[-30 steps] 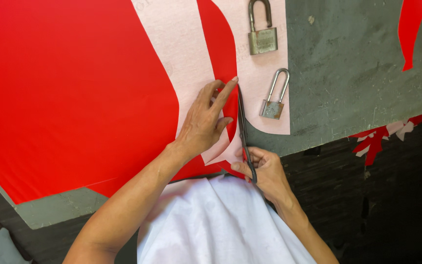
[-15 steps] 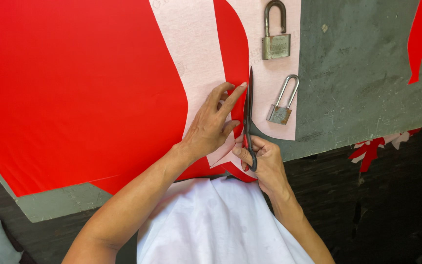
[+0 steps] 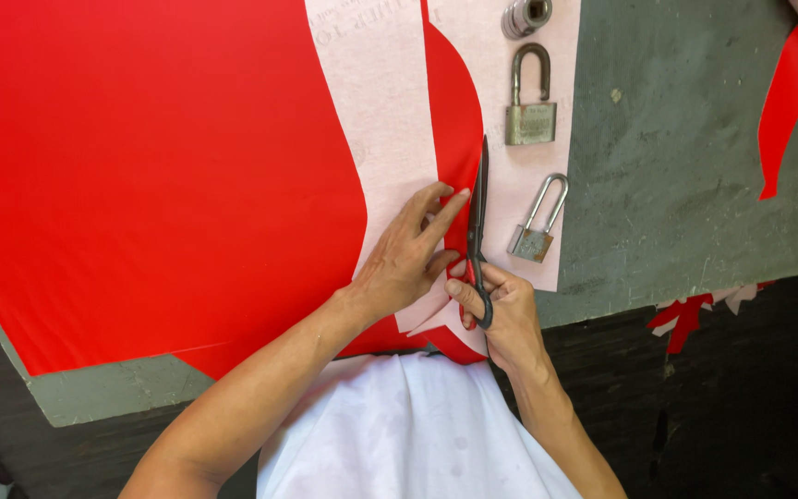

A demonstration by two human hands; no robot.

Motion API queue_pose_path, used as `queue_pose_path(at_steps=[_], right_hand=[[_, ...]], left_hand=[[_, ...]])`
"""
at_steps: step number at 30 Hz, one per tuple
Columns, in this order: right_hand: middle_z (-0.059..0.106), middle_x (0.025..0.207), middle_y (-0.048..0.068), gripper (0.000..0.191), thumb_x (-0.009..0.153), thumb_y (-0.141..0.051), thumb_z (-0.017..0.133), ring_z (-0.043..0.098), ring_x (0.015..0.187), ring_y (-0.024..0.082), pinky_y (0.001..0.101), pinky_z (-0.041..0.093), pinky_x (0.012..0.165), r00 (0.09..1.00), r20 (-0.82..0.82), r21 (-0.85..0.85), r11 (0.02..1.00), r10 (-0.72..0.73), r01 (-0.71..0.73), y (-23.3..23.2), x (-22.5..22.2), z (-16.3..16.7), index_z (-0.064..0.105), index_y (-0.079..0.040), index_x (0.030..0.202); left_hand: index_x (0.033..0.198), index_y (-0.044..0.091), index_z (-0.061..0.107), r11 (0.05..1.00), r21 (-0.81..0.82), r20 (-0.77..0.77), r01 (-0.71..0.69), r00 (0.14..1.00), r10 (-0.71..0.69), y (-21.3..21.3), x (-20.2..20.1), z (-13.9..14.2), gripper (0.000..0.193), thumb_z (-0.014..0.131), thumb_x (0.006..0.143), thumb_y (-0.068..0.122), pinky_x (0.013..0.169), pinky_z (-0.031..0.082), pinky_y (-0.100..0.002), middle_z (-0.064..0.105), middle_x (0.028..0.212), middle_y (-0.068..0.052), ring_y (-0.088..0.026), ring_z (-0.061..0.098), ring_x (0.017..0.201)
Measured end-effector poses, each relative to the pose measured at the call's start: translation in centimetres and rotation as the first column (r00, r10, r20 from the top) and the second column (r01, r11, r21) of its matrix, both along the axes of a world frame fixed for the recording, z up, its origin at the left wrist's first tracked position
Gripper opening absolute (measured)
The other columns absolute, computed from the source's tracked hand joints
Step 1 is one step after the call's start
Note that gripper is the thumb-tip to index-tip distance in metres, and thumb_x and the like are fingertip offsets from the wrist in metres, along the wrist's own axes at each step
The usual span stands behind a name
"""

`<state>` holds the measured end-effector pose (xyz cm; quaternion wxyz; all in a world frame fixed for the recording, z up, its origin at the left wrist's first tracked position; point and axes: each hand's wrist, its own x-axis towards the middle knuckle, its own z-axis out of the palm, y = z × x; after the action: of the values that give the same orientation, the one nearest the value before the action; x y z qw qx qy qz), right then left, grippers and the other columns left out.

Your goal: The person uses a ruler and white marker to draw straight lines on a red fabric sheet. They then use scissors to cut the fabric along the marked lines, separating pieces from the main sheet. The person also places a paper pattern on the fabric and secures it with padlocks before cutting around the pattern.

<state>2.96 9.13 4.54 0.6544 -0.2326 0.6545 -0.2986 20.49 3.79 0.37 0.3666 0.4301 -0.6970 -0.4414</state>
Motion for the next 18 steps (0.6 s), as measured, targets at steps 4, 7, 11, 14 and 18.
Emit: queue_pose_path(at_steps=[4, 7, 11, 14, 18], right_hand=[[0.064, 0.070, 0.003, 0.030, 0.082, -0.013, 0.083, 0.053, 0.050, 0.008, 0.0224, 0.040, 0.047, 0.999, -0.019, 0.040, 0.999, 0.031, -0.030, -0.5, -0.4, 0.4, 0.073, 0.005, 0.104], [0.064, 0.068, 0.002, 0.029, 0.083, -0.014, 0.083, 0.054, 0.051, 0.008, 0.0222, 0.042, 0.048, 0.997, -0.018, 0.015, 0.997, 0.071, -0.070, -1.7, -1.2, 0.4, 0.073, 0.004, 0.104], [0.065, 0.070, 0.000, 0.030, 0.082, -0.017, 0.083, 0.055, 0.052, 0.006, 0.0213, 0.044, 0.049, 0.994, -0.034, 0.033, 0.995, 0.099, -0.098, -2.7, -1.9, 0.6, 0.073, 0.002, 0.104], [0.066, 0.068, 0.002, 0.031, 0.080, -0.017, 0.084, 0.053, 0.050, 0.008, 0.0226, 0.041, 0.045, 0.991, -0.062, 0.080, 0.990, 0.120, -0.115, -3.2, -2.3, 1.0, 0.073, 0.003, 0.102], [0.066, 0.069, 0.002, 0.032, 0.080, -0.017, 0.084, 0.055, 0.051, 0.007, 0.0212, 0.042, 0.048, 0.977, -0.074, 0.065, 0.978, 0.201, -0.196, -4.7, -3.4, 1.0, 0.075, 0.002, 0.104]], left_hand=[[0.149, 0.005, 0.049, 1.000, 0.020, 0.018, 0.017, 1.000, -0.017, -0.1, 0.1, -0.1, 0.078, 0.083, 0.078, 0.001, 0.093, 0.056, -0.039, 0.047, 0.143, -0.017, -0.029, 0.060, 0.110], [0.145, 0.002, 0.052, 1.000, -0.019, 0.051, 0.018, 0.999, -0.017, -0.1, 0.2, -0.1, 0.074, 0.081, 0.077, -0.002, 0.095, 0.055, -0.040, 0.047, 0.144, -0.019, -0.031, 0.060, 0.113], [0.139, 0.004, 0.057, 1.000, -0.025, 0.050, 0.008, 0.999, -0.007, -0.2, 0.2, 0.1, 0.068, 0.081, 0.077, -0.003, 0.098, 0.054, -0.040, 0.049, 0.141, -0.018, -0.030, 0.060, 0.114], [0.135, 0.004, 0.059, 1.000, -0.006, 0.057, 0.004, 0.998, -0.003, -0.4, 0.1, 0.5, 0.065, 0.081, 0.074, -0.004, 0.098, 0.054, -0.041, 0.051, 0.138, -0.016, -0.030, 0.061, 0.113], [0.131, 0.003, 0.060, 0.999, 0.014, 0.077, -0.036, 0.996, 0.035, -0.6, -0.3, 1.1, 0.061, 0.080, 0.074, -0.002, 0.096, 0.054, -0.042, 0.052, 0.136, -0.017, -0.030, 0.061, 0.111]])
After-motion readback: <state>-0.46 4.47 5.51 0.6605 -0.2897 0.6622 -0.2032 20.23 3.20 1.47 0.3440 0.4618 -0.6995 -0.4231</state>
